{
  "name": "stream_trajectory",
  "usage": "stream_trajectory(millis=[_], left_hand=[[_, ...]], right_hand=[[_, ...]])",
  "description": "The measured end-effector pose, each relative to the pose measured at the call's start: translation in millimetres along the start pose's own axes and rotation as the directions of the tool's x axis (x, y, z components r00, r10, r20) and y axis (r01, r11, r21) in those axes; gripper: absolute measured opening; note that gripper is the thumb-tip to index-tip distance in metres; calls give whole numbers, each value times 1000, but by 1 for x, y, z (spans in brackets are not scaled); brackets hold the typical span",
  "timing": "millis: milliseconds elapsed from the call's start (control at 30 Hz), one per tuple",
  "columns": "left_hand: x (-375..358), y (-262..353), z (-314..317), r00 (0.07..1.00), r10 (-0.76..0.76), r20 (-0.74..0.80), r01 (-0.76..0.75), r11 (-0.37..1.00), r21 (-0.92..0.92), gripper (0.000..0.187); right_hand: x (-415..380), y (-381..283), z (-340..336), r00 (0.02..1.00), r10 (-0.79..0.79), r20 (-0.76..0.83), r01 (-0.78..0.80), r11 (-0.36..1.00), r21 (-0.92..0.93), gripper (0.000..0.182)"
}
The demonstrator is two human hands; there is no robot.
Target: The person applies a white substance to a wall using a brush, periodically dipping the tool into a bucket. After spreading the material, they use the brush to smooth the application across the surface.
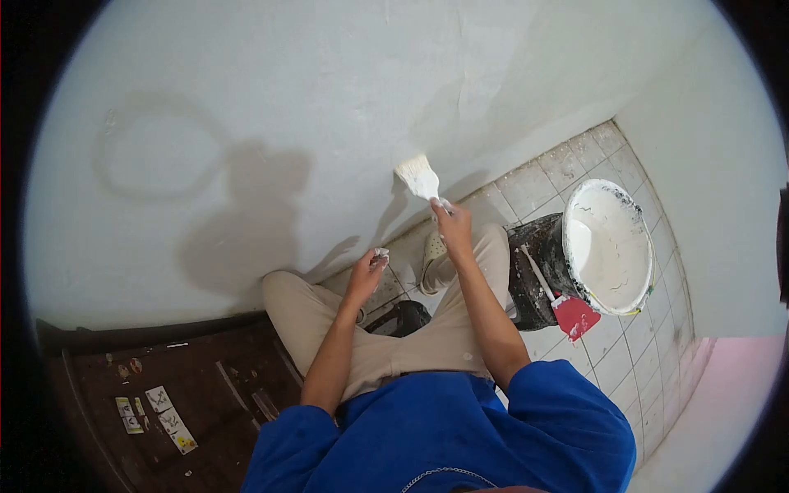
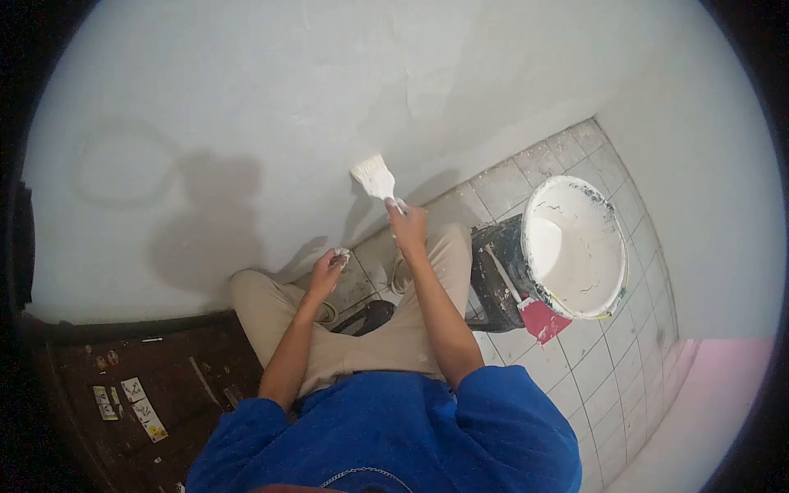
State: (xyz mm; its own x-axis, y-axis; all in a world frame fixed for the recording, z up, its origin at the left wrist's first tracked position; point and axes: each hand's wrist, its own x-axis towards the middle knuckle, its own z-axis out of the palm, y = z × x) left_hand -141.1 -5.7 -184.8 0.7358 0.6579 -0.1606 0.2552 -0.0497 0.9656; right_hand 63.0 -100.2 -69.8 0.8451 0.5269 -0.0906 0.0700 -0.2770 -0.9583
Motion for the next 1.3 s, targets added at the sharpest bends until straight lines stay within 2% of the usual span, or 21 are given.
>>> stream_trajectory(millis=[100,200,300,400,500,700,800,900,967,1100,1133,1233,1300], left_hand=[[-2,11,-2,1000,-21,1,21,998,51,25],[-9,1,-1,999,-20,28,19,1000,21,25],[-1,-5,-1,999,-33,27,34,999,-5,25],[0,-3,0,999,-40,7,40,998,-43,25],[1,-6,-1,1000,-15,0,15,999,-33,25],[-2,9,-1,997,-65,38,64,998,29,26],[-5,8,1,998,-52,21,51,998,26,25],[-4,16,0,999,-51,5,51,998,35,25],[-2,-1,1,999,-43,12,43,999,-4,25],[-5,9,0,999,-19,42,17,999,45,25],[-4,6,1,999,-25,35,23,999,43,26],[-6,7,2,998,-57,14,57,998,22,25],[0,14,-1,1000,-27,-1,27,1000,10,25]], right_hand=[[-8,-3,-10,998,55,-36,-46,978,206,33],[-14,-61,-20,994,-79,-73,99,942,320,34],[0,-59,-9,1000,-9,4,7,945,326,34],[8,-6,-4,996,60,63,-71,977,199,23],[-10,-23,-18,991,121,59,-132,956,261,32],[-2,-101,-23,992,-117,-42,124,915,383,30],[14,-52,-16,995,-15,102,-7,977,212,29],[-5,-42,-24,993,86,81,-98,982,160,28],[-5,-51,-32,998,26,58,-39,970,238,28],[-11,-115,-39,998,-60,-5,55,886,460,27],[-6,-117,-34,997,-75,-25,79,909,409,26],[7,-76,-19,997,22,68,-43,945,324,25],[2,-65,-25,996,72,58,-84,965,247,25]])
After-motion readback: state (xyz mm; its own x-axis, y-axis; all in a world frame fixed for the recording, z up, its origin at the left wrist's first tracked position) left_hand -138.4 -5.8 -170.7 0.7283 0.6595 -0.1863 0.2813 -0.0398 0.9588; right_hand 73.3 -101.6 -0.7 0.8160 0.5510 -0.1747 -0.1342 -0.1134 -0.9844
